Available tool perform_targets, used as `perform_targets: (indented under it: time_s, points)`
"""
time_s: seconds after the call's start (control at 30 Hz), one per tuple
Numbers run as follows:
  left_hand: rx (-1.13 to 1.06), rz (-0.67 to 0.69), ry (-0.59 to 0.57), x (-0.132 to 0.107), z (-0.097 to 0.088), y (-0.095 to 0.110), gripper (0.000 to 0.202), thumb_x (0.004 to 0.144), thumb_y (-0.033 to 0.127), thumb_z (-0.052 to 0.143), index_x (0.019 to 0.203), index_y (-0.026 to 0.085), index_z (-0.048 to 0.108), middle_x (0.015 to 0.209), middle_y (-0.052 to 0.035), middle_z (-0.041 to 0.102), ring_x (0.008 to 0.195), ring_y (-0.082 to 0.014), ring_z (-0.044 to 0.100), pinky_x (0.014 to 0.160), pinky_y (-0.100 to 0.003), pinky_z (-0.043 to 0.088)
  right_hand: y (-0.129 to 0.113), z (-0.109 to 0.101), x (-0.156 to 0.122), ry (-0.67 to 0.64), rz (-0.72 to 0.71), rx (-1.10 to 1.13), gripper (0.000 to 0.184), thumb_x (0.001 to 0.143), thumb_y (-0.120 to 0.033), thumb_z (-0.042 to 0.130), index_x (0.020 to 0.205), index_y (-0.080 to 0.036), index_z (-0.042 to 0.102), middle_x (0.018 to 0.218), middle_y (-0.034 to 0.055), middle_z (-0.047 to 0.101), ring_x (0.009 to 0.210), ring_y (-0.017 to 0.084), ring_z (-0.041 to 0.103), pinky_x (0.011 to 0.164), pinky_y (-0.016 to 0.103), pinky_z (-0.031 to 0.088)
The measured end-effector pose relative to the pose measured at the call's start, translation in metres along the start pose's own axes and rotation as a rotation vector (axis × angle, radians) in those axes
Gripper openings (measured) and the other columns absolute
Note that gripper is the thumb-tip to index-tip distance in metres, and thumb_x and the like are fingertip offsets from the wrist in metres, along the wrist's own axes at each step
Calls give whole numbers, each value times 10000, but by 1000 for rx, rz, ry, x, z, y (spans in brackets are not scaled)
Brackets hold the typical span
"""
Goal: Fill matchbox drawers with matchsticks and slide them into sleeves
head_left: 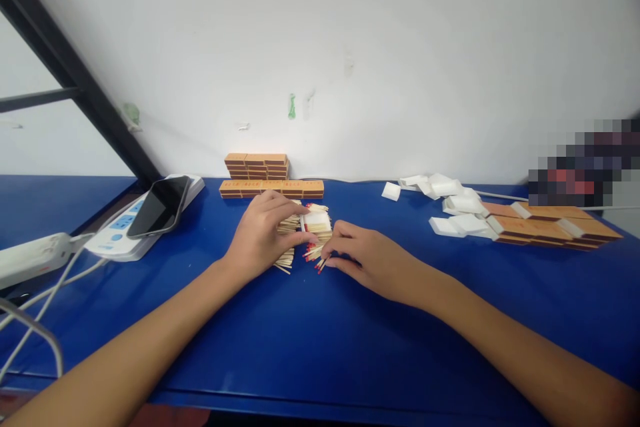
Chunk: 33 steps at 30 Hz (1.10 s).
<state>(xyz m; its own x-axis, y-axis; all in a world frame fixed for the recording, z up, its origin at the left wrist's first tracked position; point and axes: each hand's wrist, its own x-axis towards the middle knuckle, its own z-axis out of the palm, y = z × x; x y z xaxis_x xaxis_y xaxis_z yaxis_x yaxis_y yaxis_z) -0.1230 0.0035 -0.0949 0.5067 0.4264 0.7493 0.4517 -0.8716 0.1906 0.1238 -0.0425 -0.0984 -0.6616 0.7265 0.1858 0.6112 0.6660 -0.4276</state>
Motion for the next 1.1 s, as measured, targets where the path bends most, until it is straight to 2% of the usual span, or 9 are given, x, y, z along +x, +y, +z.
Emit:
perform_targets:
  time_s: [0.13, 0.33, 0.43, 0.6, 0.73, 0.87, 0.97, 1.1]
  points:
    - [-7, -7, -11, -1, 2, -1, 537, 971, 690, 692, 1071, 163, 731, 973, -57, 682, 879, -222, 574, 811, -349, 469, 1, 2, 2, -8, 19, 2, 157, 1050, -235, 544, 1020, -193, 693, 1055, 56, 615, 854, 171, 623, 801, 319, 486]
    - [-13, -17, -11, -3, 2, -2, 536, 959, 693, 699, 1073, 170, 729, 988, -43, 683, 889, -222, 572, 828, -355, 468, -9, -4, 1, -99, 81, -53, 156, 1052, -219, 536, 1003, -185, 680, 1068, 67, 623, 886, 193, 639, 793, 329, 506]
    - [-13, -23, -18, -3, 2, -3, 536, 959, 691, 698, 1069, 167, 728, 980, -41, 682, 885, -220, 567, 820, -351, 464, -9, -7, -2, -79, 66, -69, 153, 1056, -221, 527, 1003, -193, 667, 1057, 58, 620, 862, 184, 637, 771, 319, 504]
    - [-23, -20, -23, -3, 2, -3, 524, 952, 674, 709, 1068, 164, 730, 979, -47, 677, 891, -219, 569, 817, -344, 461, -5, -17, -5, 51, 48, -132, 158, 1068, -231, 499, 987, -192, 629, 1006, 41, 590, 763, 153, 604, 703, 297, 492]
    - [-44, -13, -16, -3, 2, -2, 490, 906, 621, 774, 1070, 161, 730, 966, -44, 672, 896, -217, 574, 815, -336, 466, -2, -24, -4, 242, 9, -255, 158, 1069, -267, 511, 996, -182, 622, 991, 47, 589, 749, 156, 592, 687, 302, 486]
    - [-70, 5, -6, -3, 5, 6, 457, 849, 529, 851, 1072, 152, 722, 973, -38, 673, 900, -214, 570, 839, -341, 462, -5, -19, -1, 408, -15, -348, 166, 1070, -277, 517, 995, -177, 627, 966, 46, 602, 772, 154, 614, 647, 286, 471]
    - [-93, 40, 2, 0, 6, 15, 458, 905, 556, 793, 1083, 143, 706, 985, -43, 681, 909, -217, 572, 859, -354, 452, -8, -12, 1, 471, -45, -434, 197, 1078, -274, 498, 976, -168, 630, 931, 45, 603, 773, 153, 616, 616, 282, 461]
    - [-97, 60, 25, 2, 6, 23, 472, 967, 598, 721, 1095, 144, 694, 987, -47, 684, 918, -222, 580, 867, -360, 453, -10, -5, 2, 489, -62, -505, 221, 1084, -270, 482, 958, -167, 632, 910, 45, 609, 765, 158, 607, 613, 291, 463]
